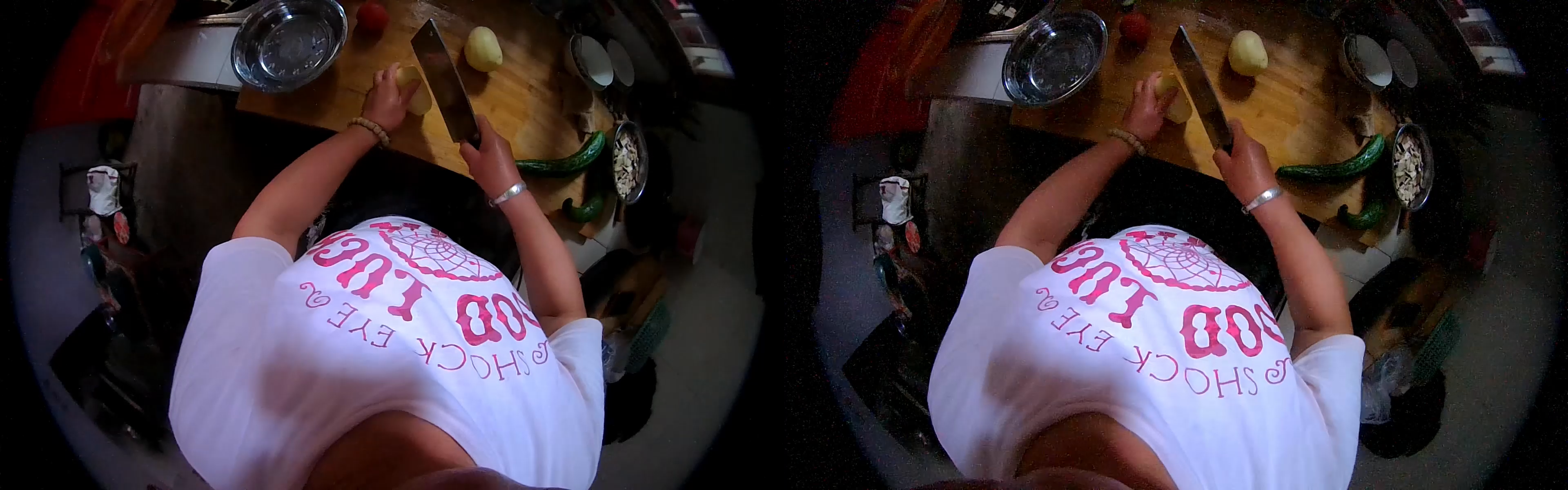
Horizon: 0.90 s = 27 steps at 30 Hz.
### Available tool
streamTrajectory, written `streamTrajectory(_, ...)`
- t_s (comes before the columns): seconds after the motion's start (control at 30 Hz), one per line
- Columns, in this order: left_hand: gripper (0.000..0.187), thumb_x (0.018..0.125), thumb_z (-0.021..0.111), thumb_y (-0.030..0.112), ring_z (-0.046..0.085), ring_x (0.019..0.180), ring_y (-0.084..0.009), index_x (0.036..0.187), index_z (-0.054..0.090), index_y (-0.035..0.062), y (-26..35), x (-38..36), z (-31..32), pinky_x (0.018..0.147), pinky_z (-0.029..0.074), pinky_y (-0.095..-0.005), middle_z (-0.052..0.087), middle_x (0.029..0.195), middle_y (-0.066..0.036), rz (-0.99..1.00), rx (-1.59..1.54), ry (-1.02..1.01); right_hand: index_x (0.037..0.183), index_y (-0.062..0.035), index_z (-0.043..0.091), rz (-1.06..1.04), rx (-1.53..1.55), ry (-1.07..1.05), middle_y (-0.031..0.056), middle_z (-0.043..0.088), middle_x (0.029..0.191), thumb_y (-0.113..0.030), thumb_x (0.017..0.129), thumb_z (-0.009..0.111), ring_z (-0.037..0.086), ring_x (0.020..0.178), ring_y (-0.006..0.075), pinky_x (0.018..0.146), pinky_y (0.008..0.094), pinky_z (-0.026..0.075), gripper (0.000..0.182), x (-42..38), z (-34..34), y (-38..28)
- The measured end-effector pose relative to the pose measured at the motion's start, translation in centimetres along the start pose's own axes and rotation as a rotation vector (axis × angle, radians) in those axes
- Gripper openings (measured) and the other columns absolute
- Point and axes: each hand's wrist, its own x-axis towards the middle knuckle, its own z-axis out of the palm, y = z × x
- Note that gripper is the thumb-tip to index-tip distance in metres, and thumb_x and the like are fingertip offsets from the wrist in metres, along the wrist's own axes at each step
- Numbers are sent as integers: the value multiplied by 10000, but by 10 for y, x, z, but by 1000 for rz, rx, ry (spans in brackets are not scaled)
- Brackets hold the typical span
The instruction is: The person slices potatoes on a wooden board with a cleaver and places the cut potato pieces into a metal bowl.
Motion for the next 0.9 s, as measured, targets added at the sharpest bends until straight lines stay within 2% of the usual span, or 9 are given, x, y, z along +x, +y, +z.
streamTrajectory(0.07, 547, 890, 621, 347, 528, 1046, -431, 1312, 399, 78, -6, 1, 4, 870, 458, -480, 480, 1208, -246, 63, 46, 89, 1149, -19, 492, -18, -17, -24, 274, 620, 851, -113, 807, 617, 615, 798, 441, 678, 473, 485, 376, -8, -2, -3)
streamTrajectory(0.17, 492, 887, 625, 352, 529, 1029, -427, 1243, 442, 66, -19, 4, 11, 861, 459, -475, 498, 1164, -244, 194, 41, 190, 1138, -24, 485, -42, -44, -50, 280, 608, 826, -107, 810, 607, 602, 804, 455, 668, 482, 477, 359, -18, -3, -10)
streamTrajectory(0.27, 503, 926, 565, 432, 495, 1043, -366, 1220, 453, 41, -14, 2, 4, 937, 409, -441, 461, 1163, -219, 98, -25, 88, 1124, -33, 486, -46, -52, -49, 276, 603, 809, -100, 814, 599, 595, 800, 460, 655, 490, 470, 337, -23, -2, -11)
streamTrajectory(0.37, 486, 919, 574, 439, 500, 1043, -358, 1178, 492, 36, -10, 1, 1, 939, 403, -435, 477, 1143, -214, 55, -103, 87, 1121, -38, 485, -29, -29, -58, 272, 602, 801, -92, 813, 598, 592, 794, 462, 649, 493, 467, 332, -24, 0, -11)
streamTrajectory(0.5, 481, 921, 570, 424, 502, 1038, -357, 1160, 498, 13, -7, -3, -3, 943, 397, -435, 484, 1134, -213, 46, -120, 98, 1127, -34, 480, 7, 1, -83, 273, 598, 803, -87, 810, 603, 594, 790, 459, 658, 487, 468, 344, -23, 1, -13)
streamTrajectory(0.57, 421, 878, 645, 359, 534, 1033, -390, 1108, 503, 36, -5, -3, -2, 883, 444, -453, 525, 1120, -215, 68, -94, 152, 1122, -29, 479, 25, 28, -107, 274, 601, 813, -90, 809, 606, 596, 797, 456, 664, 485, 469, 343, -20, 2, -12)
streamTrajectory(0.7, 440, 886, 632, 360, 537, 1035, -396, 1132, 508, 17, -11, 0, 1, 885, 443, -453, 527, 1121, -225, 36, -6, 117, 1132, -20, 478, 35, -24, -119, 279, 613, 860, -98, 809, 612, 601, 834, 447, 694, 484, 470, 359, -6, 13, -10)
streamTrajectory(0.8, 471, 887, 629, 358, 538, 1038, -406, 1159, 509, -7, -11, -1, 1, 887, 443, -454, 524, 1135, -236, 100, -66, 166, 1166, -17, 485, 24, -19, -131, 275, 625, 879, -103, 810, 614, 602, 846, 448, 718, 482, 478, 389, 21, 36, -3)
streamTrajectory(0.9, 513, 879, 634, 371, 538, 1041, -414, 1173, 509, -30, -15, 5, 0, 888, 442, -458, 522, 1143, -246, 1, -33, 103, 1195, -22, 495, -21, -98, -88, 268, 632, 891, -111, 807, 620, 608, 862, 438, 746, 470, 488, 417, 42, 55, 3)
